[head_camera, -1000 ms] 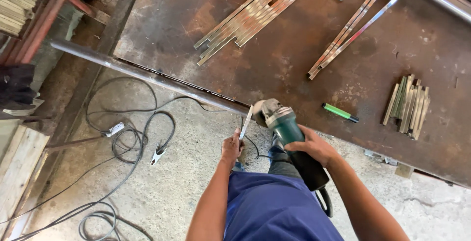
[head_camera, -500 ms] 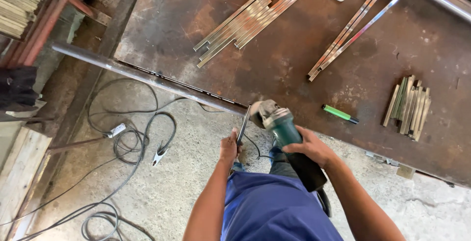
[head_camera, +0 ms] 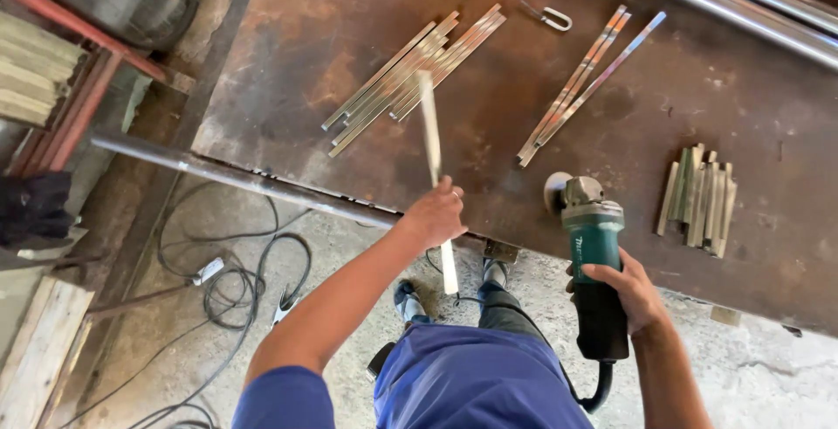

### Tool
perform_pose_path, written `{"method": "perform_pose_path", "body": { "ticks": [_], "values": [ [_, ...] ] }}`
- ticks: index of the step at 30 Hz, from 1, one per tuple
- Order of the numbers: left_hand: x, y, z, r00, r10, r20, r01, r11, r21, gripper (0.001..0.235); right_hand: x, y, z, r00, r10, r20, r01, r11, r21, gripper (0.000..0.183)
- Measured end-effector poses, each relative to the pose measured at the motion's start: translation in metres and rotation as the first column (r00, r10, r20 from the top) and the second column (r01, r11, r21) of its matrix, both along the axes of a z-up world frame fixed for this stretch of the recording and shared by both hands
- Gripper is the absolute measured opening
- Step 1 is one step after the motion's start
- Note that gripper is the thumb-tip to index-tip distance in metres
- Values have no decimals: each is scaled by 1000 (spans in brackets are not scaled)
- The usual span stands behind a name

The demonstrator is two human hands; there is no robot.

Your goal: Grinding the ends and edges of small metal bars using an angle grinder on a workbench.

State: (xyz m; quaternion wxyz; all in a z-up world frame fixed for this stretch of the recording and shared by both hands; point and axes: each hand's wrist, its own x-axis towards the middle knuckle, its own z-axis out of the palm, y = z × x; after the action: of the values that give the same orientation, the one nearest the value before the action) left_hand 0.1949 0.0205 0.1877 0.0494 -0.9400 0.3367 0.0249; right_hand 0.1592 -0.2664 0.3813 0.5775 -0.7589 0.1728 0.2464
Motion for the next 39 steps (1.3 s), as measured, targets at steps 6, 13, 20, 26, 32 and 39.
{"method": "perform_pose_path", "body": {
  "ticks": [6, 13, 20, 26, 32, 39],
  "values": [
    [14, 3, 1, 947, -152, 283, 198, 970, -144, 8, 8, -60, -47, 983, -99, -157, 129, 973, 192, 56],
    [20, -12, -76, 648, 762, 14, -715, 614, -335, 33, 10, -21, 2, 999, -42, -28, 44, 998, 44, 38],
    [-97, 0, -8, 455, 573, -681, -866, 108, -488, 25, 13, 6, -5, 988, 154, -33, -153, 988, 30, 44],
    [-187, -7, -79, 281, 484, -828, -835, -302, -460, 34, 2, 48, -23, 933, 343, -110, -341, 939, 34, 50],
    [-209, -20, -164, 147, 277, -949, -817, -507, -275, 40, -9, 65, -50, 883, 434, -179, -439, 898, 16, 59],
    [-203, -22, -162, 176, 300, -937, -792, -522, -316, 34, -6, 77, -71, 863, 466, -196, -468, 883, 39, 60]
  ]
}}
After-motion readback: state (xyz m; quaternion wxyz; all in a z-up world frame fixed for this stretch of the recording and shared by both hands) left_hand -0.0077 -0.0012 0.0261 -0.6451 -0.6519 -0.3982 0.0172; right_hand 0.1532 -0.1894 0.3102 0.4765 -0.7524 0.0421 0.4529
